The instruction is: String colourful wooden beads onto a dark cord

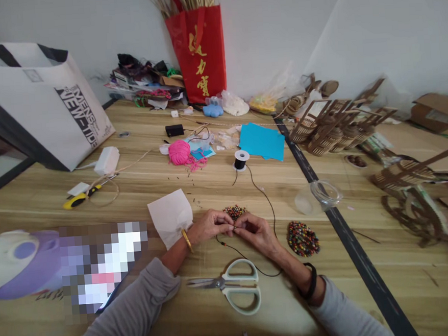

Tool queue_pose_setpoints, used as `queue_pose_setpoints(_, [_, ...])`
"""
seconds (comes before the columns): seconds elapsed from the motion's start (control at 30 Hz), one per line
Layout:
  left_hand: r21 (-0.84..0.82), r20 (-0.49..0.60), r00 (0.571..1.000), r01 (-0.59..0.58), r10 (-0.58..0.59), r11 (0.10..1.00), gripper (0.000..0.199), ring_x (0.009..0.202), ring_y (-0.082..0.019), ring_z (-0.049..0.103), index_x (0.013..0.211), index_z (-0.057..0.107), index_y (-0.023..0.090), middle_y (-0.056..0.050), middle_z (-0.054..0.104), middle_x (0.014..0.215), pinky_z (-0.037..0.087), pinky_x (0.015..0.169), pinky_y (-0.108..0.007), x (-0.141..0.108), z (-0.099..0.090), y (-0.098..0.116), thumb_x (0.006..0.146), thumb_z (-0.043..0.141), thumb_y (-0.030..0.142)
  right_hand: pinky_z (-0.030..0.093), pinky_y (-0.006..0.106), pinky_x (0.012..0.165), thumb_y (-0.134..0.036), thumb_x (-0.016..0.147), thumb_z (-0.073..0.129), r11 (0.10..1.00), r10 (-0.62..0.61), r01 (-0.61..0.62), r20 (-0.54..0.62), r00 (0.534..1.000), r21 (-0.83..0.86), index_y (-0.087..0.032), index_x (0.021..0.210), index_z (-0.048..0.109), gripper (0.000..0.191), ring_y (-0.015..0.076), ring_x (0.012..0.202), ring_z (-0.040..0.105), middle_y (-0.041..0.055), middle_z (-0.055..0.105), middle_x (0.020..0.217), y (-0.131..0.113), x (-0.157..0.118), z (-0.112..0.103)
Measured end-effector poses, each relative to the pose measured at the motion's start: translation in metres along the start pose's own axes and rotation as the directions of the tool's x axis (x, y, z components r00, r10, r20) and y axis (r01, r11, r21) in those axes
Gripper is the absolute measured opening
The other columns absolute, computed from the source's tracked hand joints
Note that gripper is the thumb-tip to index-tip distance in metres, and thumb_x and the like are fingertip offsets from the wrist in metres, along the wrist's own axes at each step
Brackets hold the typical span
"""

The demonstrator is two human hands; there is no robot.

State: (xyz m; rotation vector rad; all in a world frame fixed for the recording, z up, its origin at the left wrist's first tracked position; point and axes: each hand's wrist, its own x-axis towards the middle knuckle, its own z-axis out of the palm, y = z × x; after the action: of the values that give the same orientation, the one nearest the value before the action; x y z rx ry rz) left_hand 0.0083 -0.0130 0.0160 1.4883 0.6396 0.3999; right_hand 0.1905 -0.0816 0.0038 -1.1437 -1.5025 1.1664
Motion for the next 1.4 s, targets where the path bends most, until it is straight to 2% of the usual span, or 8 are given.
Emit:
queue_pose_setpoints(0.33, [-0.03,0.014,1.0,0.004,-0.004,1.0,0.034,0.063,-0.011,0.061,0.078,0.064,0.009,-0.006,0.07,0.068,0.046,0.066,-0.022,0.0007,-0.0014,-0.002,0.074,0.067,0.043,0.04,0.024,0.056,-0.036,0.082,0.063,0.987,-0.081,0.078,-0.021,0.996,-0.139,-0.018,0.08,0.063,0.018,0.0125,0.063,0.052,0.0022,0.06,0.071,-0.0036,-0.0005,-0.0021])
queue_pose_setpoints(0.9, [0.018,0.0,1.0,0.005,-0.005,1.0,0.035,0.066,-0.013,0.061,0.08,0.069,0.009,-0.007,0.071,0.072,0.045,0.067,-0.023,0.003,-0.0025,-0.0064,0.072,0.07,0.043,0.039,0.023,0.054,-0.038,0.082,0.063,0.984,-0.083,0.079,-0.021,0.996,-0.159,-0.018,0.08,0.063,0.02,0.012,0.061,0.051,0.0013,0.06,0.069,-0.0037,-0.0014,-0.0018])
queue_pose_setpoints(1.17, [-0.044,0.02,0.999,0.038,-0.037,0.998,0.033,0.066,-0.013,0.062,0.082,0.069,0.009,-0.006,0.072,0.071,0.046,0.069,-0.023,0.0029,-0.0018,-0.0047,0.072,0.069,0.041,0.039,0.024,0.056,-0.037,0.083,0.062,0.966,-0.139,0.134,-0.009,0.99,-0.219,-0.018,0.079,0.064,0.019,0.0124,0.062,0.051,0.0021,0.061,0.071,-0.0071,-0.0011,-0.0031])
queue_pose_setpoints(1.4, [-0.02,0.024,0.999,0.032,-0.032,0.999,0.03,0.062,-0.011,0.058,0.079,0.069,0.009,-0.004,0.069,0.065,0.043,0.064,-0.02,0.0025,-0.0016,-0.0007,0.073,0.069,0.038,0.039,0.024,0.057,-0.034,0.085,0.061,0.946,-0.205,0.203,0.016,0.979,-0.254,-0.019,0.081,0.063,0.015,0.0123,0.062,0.051,0.0018,0.06,0.072,-0.0036,-0.0012,-0.0033])
